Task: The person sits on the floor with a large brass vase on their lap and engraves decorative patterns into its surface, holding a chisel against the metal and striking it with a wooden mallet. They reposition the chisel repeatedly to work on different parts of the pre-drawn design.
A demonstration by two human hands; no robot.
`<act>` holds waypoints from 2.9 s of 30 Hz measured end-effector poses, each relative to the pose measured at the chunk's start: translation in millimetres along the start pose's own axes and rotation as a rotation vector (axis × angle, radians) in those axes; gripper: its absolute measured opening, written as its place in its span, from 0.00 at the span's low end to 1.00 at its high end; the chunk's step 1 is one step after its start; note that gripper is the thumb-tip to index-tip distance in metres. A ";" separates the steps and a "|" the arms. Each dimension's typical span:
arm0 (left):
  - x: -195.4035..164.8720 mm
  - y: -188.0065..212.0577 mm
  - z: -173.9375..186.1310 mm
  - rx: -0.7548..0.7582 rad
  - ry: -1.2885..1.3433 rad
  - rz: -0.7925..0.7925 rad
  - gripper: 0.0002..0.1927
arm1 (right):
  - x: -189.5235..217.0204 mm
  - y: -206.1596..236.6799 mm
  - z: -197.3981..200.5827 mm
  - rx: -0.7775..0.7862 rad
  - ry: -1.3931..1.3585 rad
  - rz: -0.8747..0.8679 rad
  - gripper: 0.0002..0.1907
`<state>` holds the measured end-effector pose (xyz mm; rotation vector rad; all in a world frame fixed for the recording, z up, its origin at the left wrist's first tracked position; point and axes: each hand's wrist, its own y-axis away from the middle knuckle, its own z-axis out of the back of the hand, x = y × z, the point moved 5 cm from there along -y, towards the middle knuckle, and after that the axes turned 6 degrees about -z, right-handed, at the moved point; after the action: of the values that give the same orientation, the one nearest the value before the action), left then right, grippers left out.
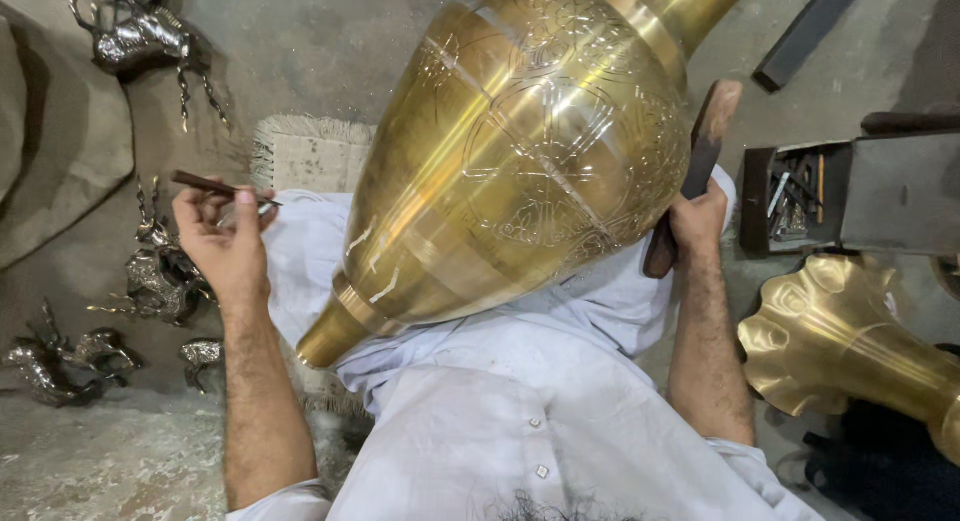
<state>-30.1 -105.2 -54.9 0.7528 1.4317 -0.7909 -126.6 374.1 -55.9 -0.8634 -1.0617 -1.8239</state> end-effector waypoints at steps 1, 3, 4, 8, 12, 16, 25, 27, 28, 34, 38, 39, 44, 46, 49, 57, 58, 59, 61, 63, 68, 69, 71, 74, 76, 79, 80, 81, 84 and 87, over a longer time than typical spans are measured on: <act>-1.4 3.4 -4.6 0.008 0.037 0.067 0.17 | -0.3 -0.1 1.1 0.005 0.008 -0.021 0.20; -7.6 6.7 -16.0 0.042 0.091 0.117 0.18 | 0.2 1.3 2.5 0.018 0.026 -0.069 0.19; -9.8 8.3 -22.5 0.058 0.119 0.143 0.18 | 0.6 2.4 2.9 0.032 -0.023 -0.084 0.18; -23.0 10.7 -50.7 0.149 0.159 0.155 0.18 | 1.3 6.6 4.8 0.098 -0.207 -0.129 0.14; -43.8 12.2 -83.2 0.294 0.173 0.105 0.19 | 2.5 8.4 6.7 0.140 -0.297 -0.110 0.11; -59.6 15.9 -105.7 0.394 0.180 0.069 0.19 | -1.1 11.5 9.2 0.145 -0.346 -0.131 0.10; -2.0 -5.6 -94.5 0.294 0.135 0.315 0.10 | -18.0 15.1 11.0 0.438 -0.916 -0.435 0.10; 16.4 6.8 -94.3 0.331 -0.037 0.463 0.12 | -6.5 10.1 3.4 0.563 -1.059 -0.400 0.13; 24.0 13.5 -92.0 0.349 -0.123 0.539 0.14 | -5.3 7.9 0.4 0.534 -1.030 -0.455 0.13; 23.3 42.6 -99.3 0.438 -0.048 0.707 0.19 | 24.9 11.4 -13.2 0.395 -0.884 -0.545 0.22; 22.6 49.7 -96.3 0.405 -0.013 0.769 0.22 | 39.6 16.9 -10.9 0.414 -0.727 -0.421 0.20; 24.0 50.7 -96.5 0.390 0.004 0.764 0.22 | 39.7 15.4 -9.5 0.410 -0.712 -0.406 0.19; 41.0 63.7 -90.7 0.348 0.003 0.746 0.21 | 26.2 -6.1 -5.9 0.420 -0.632 -0.436 0.17; 50.2 72.4 -87.3 0.303 0.073 0.775 0.20 | 23.5 -16.3 -6.6 0.445 -0.577 -0.410 0.17; 61.5 81.2 -79.6 0.199 0.074 0.766 0.17 | 24.6 -27.5 -10.7 0.492 -0.517 -0.334 0.17; 27.9 54.9 -46.9 0.212 -0.543 0.006 0.12 | 9.6 -28.3 -9.2 0.342 -0.428 -0.288 0.17; 18.3 50.1 -42.2 0.206 -0.632 -0.136 0.12 | 7.5 -25.5 -1.4 0.243 -0.408 -0.230 0.16; 10.8 45.3 -35.3 0.199 -0.686 -0.204 0.12 | 4.5 -18.7 7.8 0.144 -0.389 -0.171 0.16; -5.4 36.3 -22.5 0.183 -0.793 -0.344 0.12 | -5.4 -0.8 20.2 0.035 -0.431 -0.102 0.15; -9.1 26.2 -13.8 0.224 -0.666 -0.247 0.10 | -18.5 19.4 22.8 0.068 -0.556 -0.056 0.13; -9.5 3.5 -34.1 0.360 -0.091 -0.007 0.10 | -55.6 47.0 18.4 0.068 -0.560 -0.164 0.15; -10.1 2.6 -44.3 0.405 -0.019 0.030 0.10 | -57.4 49.1 21.0 0.039 -0.553 -0.186 0.14; -14.7 3.8 -65.1 0.505 0.088 0.088 0.11 | -64.0 52.6 25.6 0.032 -0.569 -0.309 0.12; -25.8 7.1 -98.1 0.662 0.186 0.136 0.14 | -60.5 59.1 33.3 0.032 -0.528 -0.296 0.13; -34.6 10.8 -116.2 0.749 0.232 0.154 0.16 | -59.4 66.1 31.0 0.047 -0.467 -0.295 0.15; -44.9 15.0 -138.4 0.816 0.288 0.149 0.18 | -67.8 76.4 21.4 0.058 -0.391 -0.362 0.18; -48.0 16.7 -144.0 0.834 0.314 0.141 0.18 | -70.4 78.3 17.9 0.060 -0.376 -0.353 0.19; -51.1 18.7 -149.0 0.852 0.340 0.134 0.17 | -72.7 79.5 16.2 0.061 -0.360 -0.343 0.20; -60.2 19.5 -157.9 0.901 0.227 0.007 0.18 | -76.5 79.4 15.5 0.054 -0.352 -0.302 0.22; -70.0 18.7 -164.1 0.936 0.077 -0.165 0.21 | -78.5 78.9 16.4 0.095 -0.394 -0.325 0.20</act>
<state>-103.7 43.6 13.1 1.3807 1.1568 -1.6127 -20.7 390.6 -90.4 -1.0684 -1.6031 -1.8876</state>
